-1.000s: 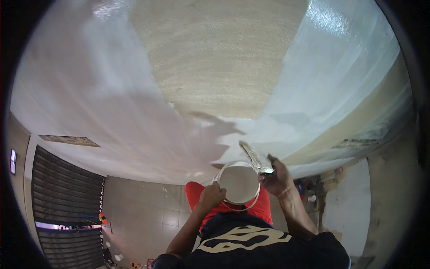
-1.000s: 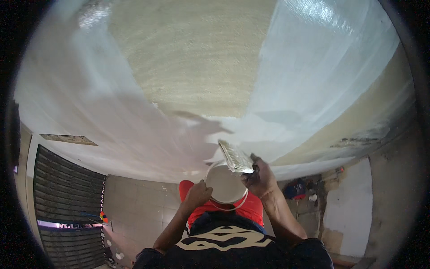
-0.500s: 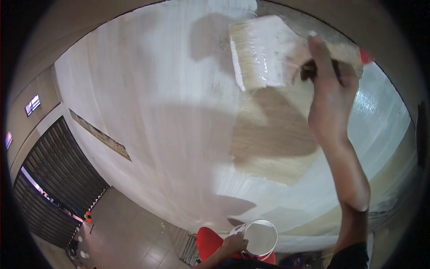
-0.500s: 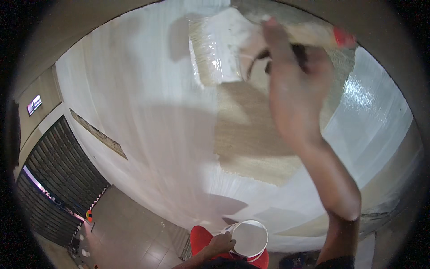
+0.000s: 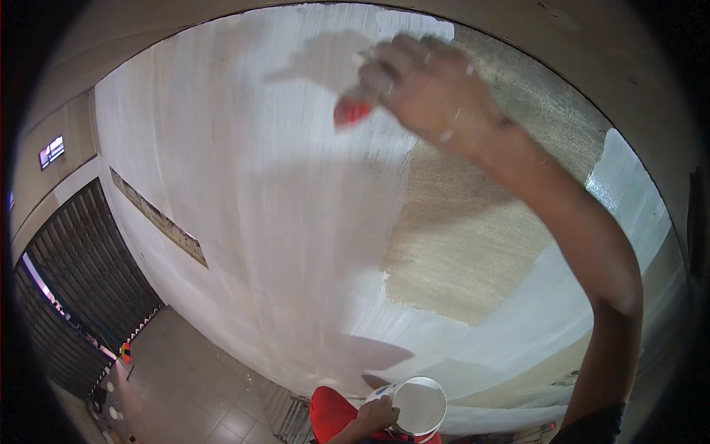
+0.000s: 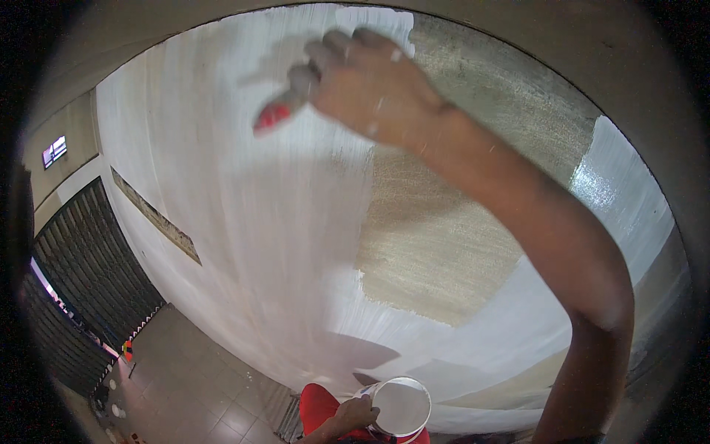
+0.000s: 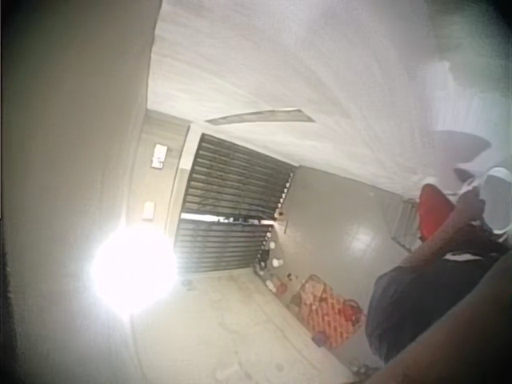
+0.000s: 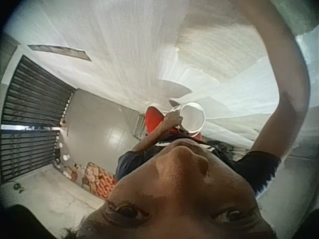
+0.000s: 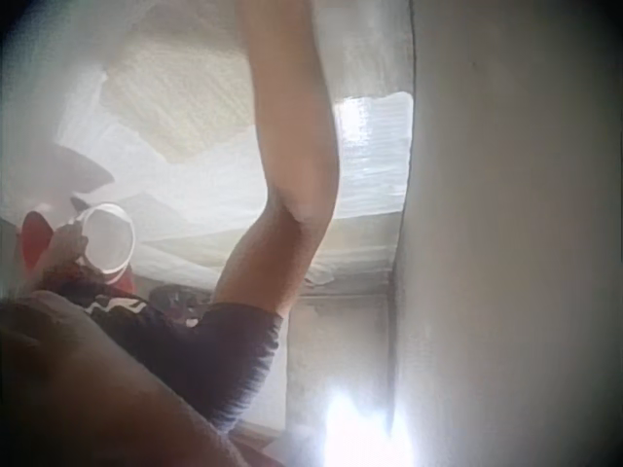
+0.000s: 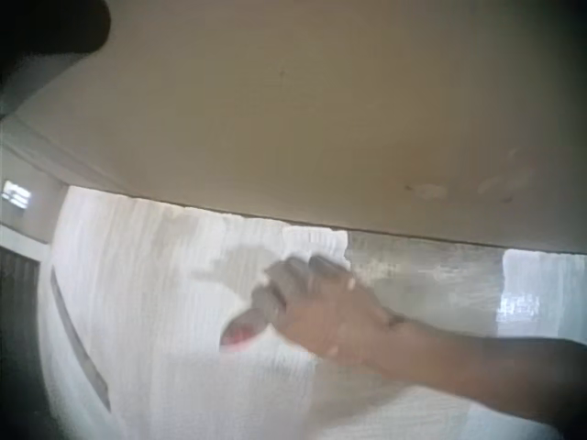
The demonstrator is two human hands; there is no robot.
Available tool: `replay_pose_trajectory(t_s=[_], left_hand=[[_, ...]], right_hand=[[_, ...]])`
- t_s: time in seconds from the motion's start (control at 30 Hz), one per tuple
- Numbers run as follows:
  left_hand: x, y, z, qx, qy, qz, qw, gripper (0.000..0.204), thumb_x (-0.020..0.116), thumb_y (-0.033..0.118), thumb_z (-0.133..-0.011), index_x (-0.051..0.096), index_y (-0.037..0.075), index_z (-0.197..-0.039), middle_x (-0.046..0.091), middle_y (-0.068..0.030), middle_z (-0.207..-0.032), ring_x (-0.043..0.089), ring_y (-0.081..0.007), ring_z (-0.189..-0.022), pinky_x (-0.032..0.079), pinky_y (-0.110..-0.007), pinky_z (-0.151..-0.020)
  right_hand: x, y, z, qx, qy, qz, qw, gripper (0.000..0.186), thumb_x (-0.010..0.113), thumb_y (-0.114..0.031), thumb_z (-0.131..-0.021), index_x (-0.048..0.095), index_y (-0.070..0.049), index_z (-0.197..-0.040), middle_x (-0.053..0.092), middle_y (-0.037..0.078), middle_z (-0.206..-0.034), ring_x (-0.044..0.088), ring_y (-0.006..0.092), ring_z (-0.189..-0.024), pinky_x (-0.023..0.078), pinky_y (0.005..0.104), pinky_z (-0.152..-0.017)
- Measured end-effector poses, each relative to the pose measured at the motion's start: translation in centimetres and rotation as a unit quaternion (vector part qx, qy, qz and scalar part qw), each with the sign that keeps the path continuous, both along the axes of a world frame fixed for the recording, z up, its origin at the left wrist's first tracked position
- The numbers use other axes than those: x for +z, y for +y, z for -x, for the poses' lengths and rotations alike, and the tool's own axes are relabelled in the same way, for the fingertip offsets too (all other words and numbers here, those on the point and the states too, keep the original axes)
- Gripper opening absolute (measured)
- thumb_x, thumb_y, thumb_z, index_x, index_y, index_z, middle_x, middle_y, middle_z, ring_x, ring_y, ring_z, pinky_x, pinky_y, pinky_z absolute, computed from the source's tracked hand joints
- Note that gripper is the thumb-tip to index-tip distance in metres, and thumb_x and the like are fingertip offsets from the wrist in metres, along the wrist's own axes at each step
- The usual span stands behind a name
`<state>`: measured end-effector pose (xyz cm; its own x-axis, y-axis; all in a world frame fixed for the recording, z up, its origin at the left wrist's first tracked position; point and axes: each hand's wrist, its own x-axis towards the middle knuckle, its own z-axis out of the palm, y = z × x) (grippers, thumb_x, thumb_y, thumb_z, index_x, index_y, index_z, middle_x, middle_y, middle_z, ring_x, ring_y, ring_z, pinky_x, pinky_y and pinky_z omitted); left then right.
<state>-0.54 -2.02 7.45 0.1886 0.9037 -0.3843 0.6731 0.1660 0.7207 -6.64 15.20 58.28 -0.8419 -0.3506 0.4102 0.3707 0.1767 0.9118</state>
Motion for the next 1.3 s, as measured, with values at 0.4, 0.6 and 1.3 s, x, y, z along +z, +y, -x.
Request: replay_pose_trajectory(t_s=[0.4,0.6,1.3], left_hand=[[-1.6,-0.5,-0.2,0.006,0.006,-0.003,1.000,0.051,0.048,0.038,-0.086,0.058,-0.007,-0.108,0.067,-0.0287,-0.100,0.066,-0.0431,-0.094,0.052,-0.051,-0.086],[-1.7,-0.4,-0.2,0.007,0.011,0.009,1.000,0.051,0.049,0.039,-0.086,0.058,-0.006,-0.108,0.067,-0.0283,-0.102,0.066,-0.0417,-0.097,0.052,-0.051,-0.086],[-2.7,-0.3,-0.3,0.027,-0.015,-0.007,1.000,0.051,0.048,0.037,-0.086,0.056,-0.007,-0.110,0.066,-0.0309,-0.098,0.067,-0.0440,-0.093,0.052,-0.053,-0.085]], right_hand=[[-8.6,-1.3,-1.4,-0.040,0.020,0.444,0.895,0.022,0.060,-0.023,-0.091,0.064,-0.002,-0.095,0.062,0.016,-0.093,0.065,0.0273,-0.086,0.057,0.0382,-0.070],[0.1,-0.8,-1.4,-0.022,0.035,0.250,0.967,0.025,0.055,-0.024,-0.095,0.063,-0.002,-0.105,0.063,0.012,-0.100,0.065,0.0259,-0.092,0.057,0.0401,-0.078],[1.9,0.1,0.2,-0.071,-0.003,-0.011,0.997,0.018,0.059,-0.013,-0.086,0.062,-0.003,-0.101,0.062,0.012,-0.104,0.065,0.0250,-0.096,0.059,0.0396,-0.075]])
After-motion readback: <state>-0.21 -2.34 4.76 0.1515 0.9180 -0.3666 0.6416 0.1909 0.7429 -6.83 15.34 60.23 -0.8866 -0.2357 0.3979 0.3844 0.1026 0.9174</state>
